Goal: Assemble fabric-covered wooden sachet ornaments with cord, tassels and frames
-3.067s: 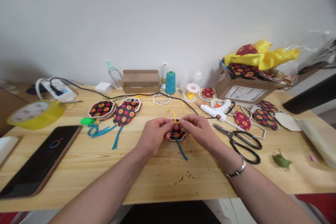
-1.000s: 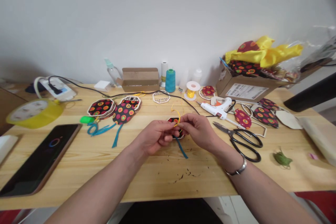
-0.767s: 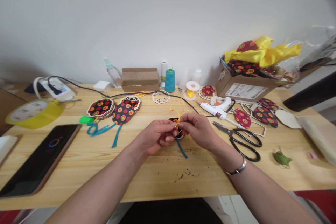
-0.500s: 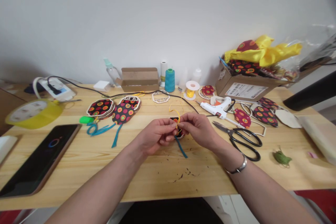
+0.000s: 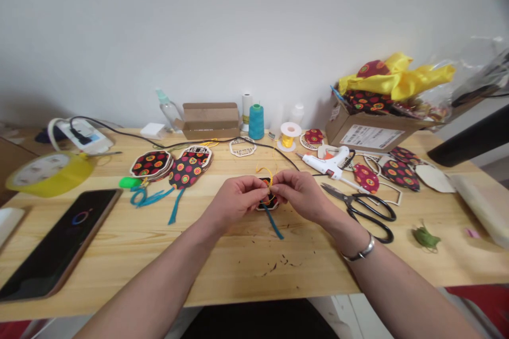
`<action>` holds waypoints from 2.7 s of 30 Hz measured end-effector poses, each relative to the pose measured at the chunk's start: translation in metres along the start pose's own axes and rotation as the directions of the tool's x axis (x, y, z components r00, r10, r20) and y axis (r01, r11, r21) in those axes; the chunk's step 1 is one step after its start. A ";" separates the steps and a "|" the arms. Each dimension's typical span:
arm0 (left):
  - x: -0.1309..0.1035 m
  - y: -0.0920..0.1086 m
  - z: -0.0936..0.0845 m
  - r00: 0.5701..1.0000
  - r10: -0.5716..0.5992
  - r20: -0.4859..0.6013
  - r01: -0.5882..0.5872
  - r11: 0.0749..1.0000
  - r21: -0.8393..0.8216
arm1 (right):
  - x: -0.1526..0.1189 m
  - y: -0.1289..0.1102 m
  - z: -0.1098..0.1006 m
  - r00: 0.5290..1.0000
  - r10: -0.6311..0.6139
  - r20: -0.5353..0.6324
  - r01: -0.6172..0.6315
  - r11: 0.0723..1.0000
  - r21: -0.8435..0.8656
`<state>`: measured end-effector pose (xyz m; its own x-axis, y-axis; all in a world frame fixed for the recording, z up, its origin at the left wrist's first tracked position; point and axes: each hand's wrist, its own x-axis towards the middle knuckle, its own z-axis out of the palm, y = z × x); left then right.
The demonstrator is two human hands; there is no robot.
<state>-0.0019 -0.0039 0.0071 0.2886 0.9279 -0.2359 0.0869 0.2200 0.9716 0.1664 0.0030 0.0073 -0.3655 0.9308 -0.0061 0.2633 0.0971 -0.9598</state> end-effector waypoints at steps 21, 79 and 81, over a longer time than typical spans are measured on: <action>0.002 0.001 0.005 0.963 0.050 -0.265 -0.067 0.996 -0.056 | 0.002 0.001 0.003 0.990 0.082 -0.112 -0.092 0.992 -0.086; -0.004 0.005 0.007 0.999 0.035 -0.018 -0.036 0.999 -0.009 | -0.005 0.002 -0.004 0.829 -0.546 -0.121 0.448 0.779 -0.439; -0.005 0.004 0.008 0.999 0.047 0.002 -0.047 0.999 0.028 | -0.004 0.002 -0.005 0.885 -0.463 -0.050 0.408 0.821 -0.399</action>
<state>0.0047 -0.0098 0.0123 0.2940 0.9367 -0.1901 0.0997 0.1678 0.9808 0.1725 0.0011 0.0069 -0.4010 0.7960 0.4534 0.4231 0.5999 -0.6791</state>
